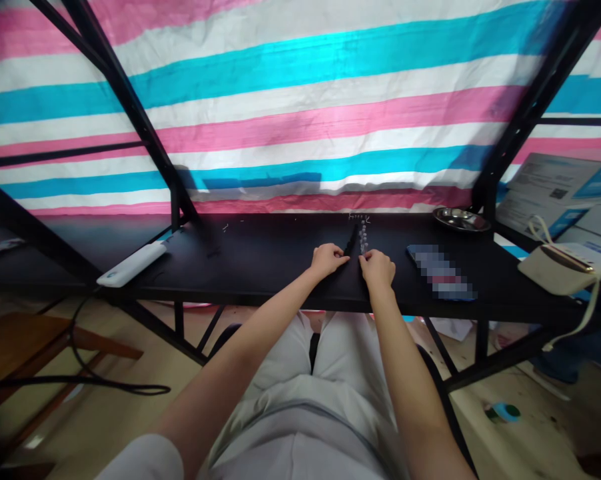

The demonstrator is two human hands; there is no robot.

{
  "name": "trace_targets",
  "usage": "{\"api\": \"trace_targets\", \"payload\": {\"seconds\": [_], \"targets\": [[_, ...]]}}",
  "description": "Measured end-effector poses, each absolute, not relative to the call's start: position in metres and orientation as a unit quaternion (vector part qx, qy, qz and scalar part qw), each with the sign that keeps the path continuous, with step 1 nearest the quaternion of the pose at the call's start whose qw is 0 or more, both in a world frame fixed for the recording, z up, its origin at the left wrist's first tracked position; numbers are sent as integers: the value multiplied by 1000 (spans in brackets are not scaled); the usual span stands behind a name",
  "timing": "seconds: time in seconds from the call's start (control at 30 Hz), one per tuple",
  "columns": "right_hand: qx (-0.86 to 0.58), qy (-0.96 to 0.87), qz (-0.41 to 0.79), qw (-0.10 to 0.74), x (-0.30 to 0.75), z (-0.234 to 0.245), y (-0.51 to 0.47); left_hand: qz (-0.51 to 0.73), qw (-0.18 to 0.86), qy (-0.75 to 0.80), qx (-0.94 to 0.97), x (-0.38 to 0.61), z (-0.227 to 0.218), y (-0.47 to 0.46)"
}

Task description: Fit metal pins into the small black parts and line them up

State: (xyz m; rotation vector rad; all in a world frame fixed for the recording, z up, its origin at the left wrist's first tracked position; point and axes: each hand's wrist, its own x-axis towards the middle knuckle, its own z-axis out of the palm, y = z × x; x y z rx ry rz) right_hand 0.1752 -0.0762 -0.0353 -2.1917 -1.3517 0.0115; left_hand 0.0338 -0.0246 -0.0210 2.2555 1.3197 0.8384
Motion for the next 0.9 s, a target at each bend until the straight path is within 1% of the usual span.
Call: {"api": "trace_targets", "payload": {"seconds": [0.17,0.37,0.63,0.9], "targets": [[-821,-509,5,259,173,-33,-78,272,170,483,815,35,-22,-23],[-825,-503,1,257,173,-34,-77,257,163,501,810,32,-20,-29],[-822,-503,2,267,173,-36,-77,336,116,450,819,24,-19,-45],[-820,-506,2,269,173,-36,-78,335,114,420,836,22,-17,-48]]}}
